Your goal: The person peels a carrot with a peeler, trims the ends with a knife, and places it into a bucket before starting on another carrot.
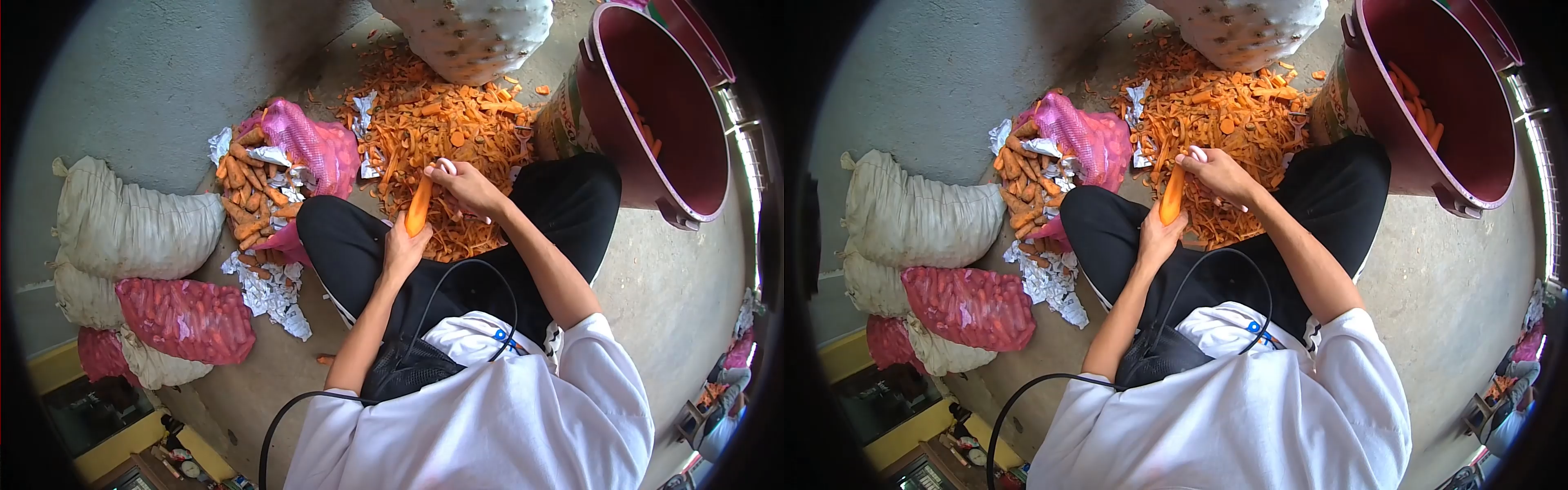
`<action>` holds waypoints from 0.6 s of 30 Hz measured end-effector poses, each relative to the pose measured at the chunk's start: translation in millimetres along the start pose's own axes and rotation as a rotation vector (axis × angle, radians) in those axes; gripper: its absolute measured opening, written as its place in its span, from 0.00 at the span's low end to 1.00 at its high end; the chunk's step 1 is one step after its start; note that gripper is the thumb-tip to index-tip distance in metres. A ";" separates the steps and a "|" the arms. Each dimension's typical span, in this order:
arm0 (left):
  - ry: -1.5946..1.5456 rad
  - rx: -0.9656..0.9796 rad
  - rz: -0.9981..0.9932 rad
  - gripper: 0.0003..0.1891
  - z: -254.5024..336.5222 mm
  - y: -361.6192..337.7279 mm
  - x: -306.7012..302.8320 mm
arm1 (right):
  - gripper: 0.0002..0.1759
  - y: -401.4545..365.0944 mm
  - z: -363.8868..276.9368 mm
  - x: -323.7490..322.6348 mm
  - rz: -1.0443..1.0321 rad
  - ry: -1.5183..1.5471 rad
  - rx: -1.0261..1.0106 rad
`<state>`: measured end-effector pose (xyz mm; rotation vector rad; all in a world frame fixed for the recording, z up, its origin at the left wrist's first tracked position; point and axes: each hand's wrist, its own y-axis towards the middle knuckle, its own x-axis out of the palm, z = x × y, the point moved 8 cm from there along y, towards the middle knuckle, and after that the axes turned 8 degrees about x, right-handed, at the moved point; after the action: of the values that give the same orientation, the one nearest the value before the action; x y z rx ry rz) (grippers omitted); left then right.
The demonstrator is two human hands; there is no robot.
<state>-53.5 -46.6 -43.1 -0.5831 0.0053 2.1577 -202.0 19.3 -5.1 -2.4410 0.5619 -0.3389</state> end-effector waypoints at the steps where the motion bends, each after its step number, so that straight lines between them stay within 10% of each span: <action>1: 0.031 0.011 0.009 0.17 -3.0 -0.1 0.4 | 0.21 -9.7 -9.3 1.3 0.015 -0.072 0.005; 18: -0.297 -0.021 -0.125 0.16 -12.3 1.1 14.3 | 0.29 16.5 14.8 3.9 0.056 -0.208 -0.044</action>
<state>-56.6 -39.1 -60.1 -0.2625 -0.2107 2.1041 -198.3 12.9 -26.4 -2.4589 0.5496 -0.0483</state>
